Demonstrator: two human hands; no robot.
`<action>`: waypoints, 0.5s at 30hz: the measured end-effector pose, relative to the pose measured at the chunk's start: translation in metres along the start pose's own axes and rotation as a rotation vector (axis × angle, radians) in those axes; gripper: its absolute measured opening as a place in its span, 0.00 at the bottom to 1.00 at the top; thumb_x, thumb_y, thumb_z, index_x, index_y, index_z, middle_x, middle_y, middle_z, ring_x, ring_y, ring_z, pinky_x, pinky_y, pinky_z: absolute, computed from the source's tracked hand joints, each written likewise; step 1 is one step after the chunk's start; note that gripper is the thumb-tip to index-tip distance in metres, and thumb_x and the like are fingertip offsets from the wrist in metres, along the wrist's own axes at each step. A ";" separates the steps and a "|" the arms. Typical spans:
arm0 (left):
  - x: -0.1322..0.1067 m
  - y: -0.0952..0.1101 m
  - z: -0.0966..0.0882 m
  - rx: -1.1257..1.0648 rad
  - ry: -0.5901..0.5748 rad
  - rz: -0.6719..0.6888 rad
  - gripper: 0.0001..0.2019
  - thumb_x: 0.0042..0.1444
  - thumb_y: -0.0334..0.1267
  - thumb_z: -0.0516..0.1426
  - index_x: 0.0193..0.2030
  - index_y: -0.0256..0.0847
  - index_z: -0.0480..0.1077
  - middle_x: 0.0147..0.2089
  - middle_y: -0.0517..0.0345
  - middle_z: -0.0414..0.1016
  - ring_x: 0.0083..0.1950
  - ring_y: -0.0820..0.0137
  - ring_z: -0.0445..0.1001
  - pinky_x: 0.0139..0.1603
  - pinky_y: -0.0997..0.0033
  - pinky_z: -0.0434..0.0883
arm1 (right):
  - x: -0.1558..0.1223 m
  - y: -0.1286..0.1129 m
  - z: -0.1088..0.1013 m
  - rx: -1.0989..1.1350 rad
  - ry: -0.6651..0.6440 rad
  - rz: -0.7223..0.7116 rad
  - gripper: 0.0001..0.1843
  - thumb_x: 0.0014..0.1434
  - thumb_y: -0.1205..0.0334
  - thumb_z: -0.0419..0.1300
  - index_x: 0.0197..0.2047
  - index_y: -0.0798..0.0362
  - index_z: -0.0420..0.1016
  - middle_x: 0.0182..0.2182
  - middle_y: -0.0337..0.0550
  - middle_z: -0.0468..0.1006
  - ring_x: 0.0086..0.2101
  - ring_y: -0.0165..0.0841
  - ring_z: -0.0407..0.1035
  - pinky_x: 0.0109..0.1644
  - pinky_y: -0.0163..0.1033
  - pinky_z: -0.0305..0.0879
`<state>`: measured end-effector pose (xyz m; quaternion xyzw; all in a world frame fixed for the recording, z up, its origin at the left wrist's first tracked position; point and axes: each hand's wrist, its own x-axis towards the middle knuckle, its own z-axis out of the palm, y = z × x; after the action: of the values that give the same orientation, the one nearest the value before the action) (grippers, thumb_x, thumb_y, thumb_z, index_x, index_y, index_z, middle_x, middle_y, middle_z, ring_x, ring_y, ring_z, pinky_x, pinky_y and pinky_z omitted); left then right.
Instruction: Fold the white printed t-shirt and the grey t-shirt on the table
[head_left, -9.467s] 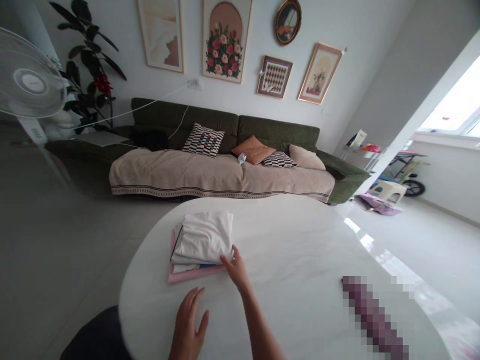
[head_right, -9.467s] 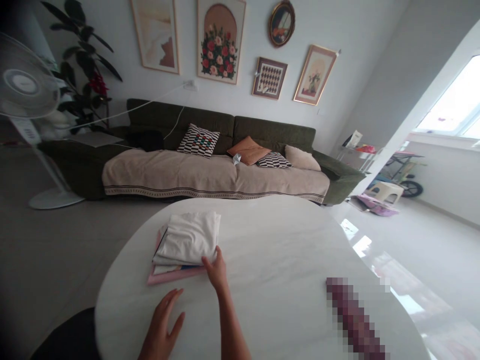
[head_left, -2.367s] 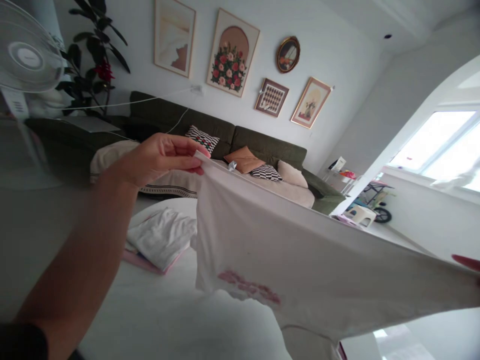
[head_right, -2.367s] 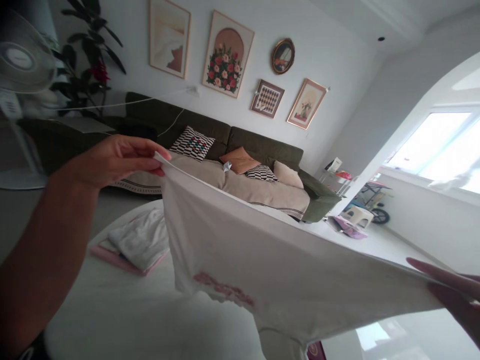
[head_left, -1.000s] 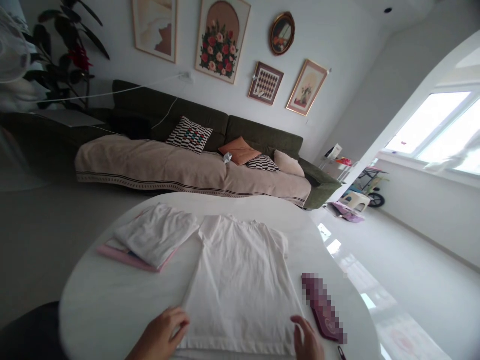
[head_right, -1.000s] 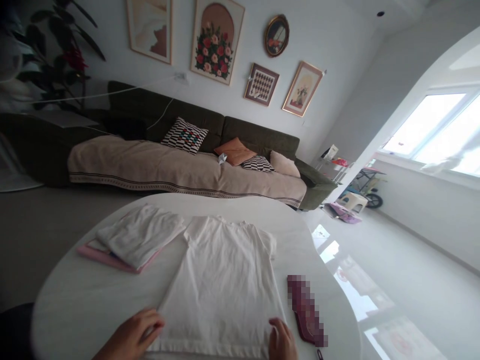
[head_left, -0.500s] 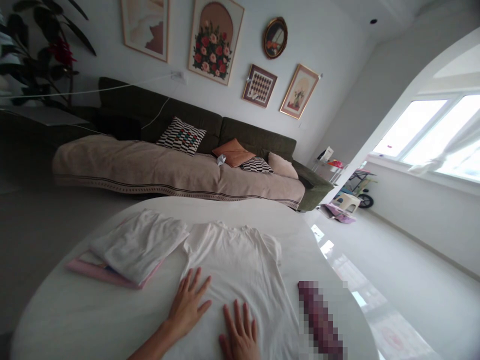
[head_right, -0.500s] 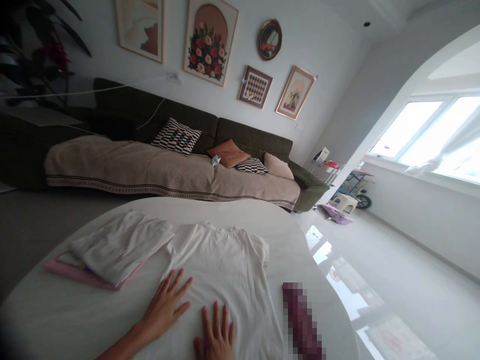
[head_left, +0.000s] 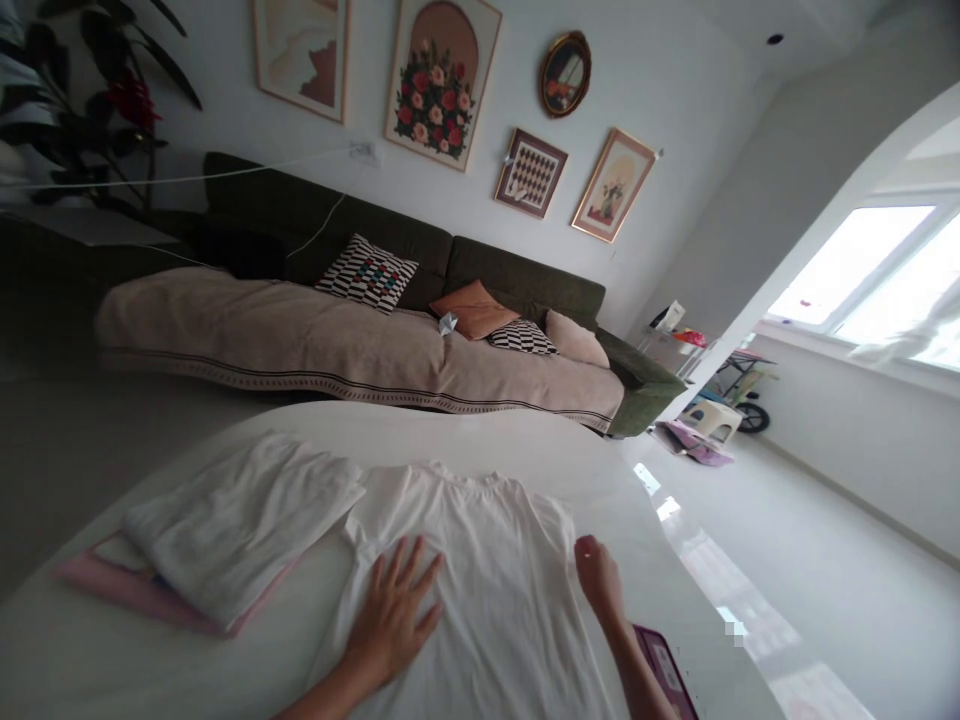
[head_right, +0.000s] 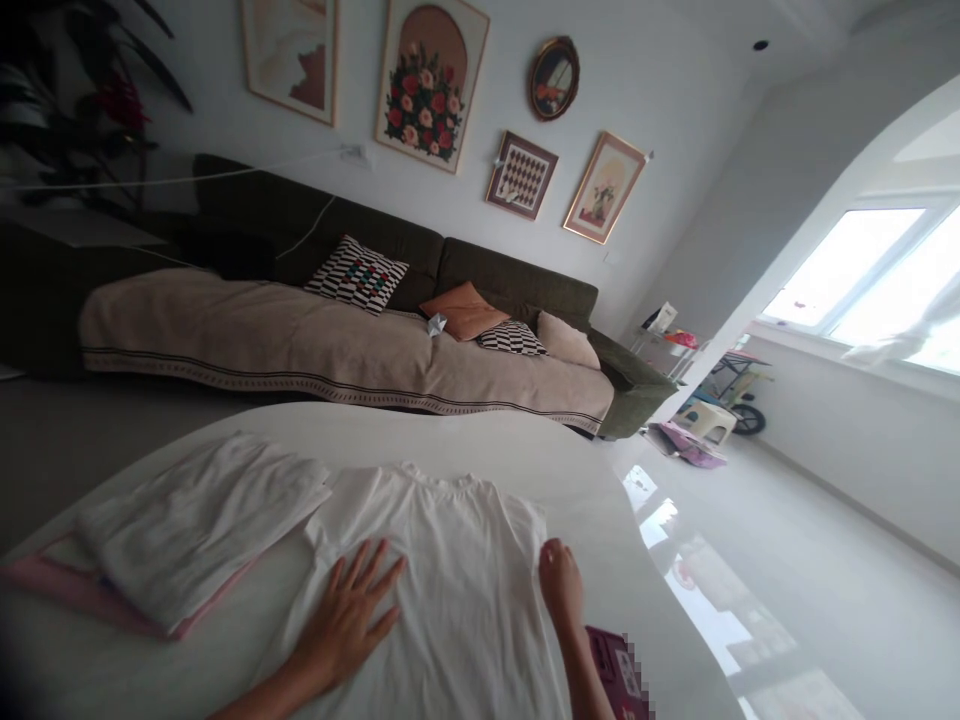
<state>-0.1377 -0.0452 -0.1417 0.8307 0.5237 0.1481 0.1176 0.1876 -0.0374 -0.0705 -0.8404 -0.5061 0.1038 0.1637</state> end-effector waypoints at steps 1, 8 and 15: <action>0.000 0.000 0.001 -0.002 0.001 -0.004 0.29 0.61 0.47 0.48 0.67 0.61 0.41 0.72 0.59 0.40 0.71 0.53 0.38 0.66 0.41 0.44 | 0.019 0.007 -0.002 -0.020 0.012 0.073 0.13 0.64 0.56 0.53 0.47 0.55 0.70 0.45 0.45 0.74 0.43 0.34 0.70 0.49 0.47 0.67; -0.001 0.000 -0.002 -0.034 -0.010 -0.001 0.30 0.61 0.48 0.48 0.67 0.62 0.40 0.72 0.59 0.39 0.71 0.51 0.39 0.65 0.39 0.45 | 0.072 -0.002 0.030 -0.049 -0.071 0.212 0.16 0.62 0.53 0.56 0.47 0.55 0.70 0.44 0.44 0.74 0.41 0.33 0.71 0.44 0.45 0.70; -0.001 0.001 -0.005 -0.040 -0.022 -0.015 0.31 0.61 0.48 0.49 0.67 0.62 0.38 0.72 0.59 0.37 0.71 0.52 0.38 0.65 0.38 0.45 | 0.094 0.022 0.001 -0.075 0.028 0.302 0.14 0.64 0.52 0.52 0.45 0.52 0.71 0.44 0.44 0.74 0.39 0.31 0.71 0.43 0.41 0.70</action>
<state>-0.1389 -0.0464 -0.1363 0.8257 0.5257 0.1484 0.1410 0.2488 0.0366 -0.0809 -0.9139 -0.3750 0.0967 0.1216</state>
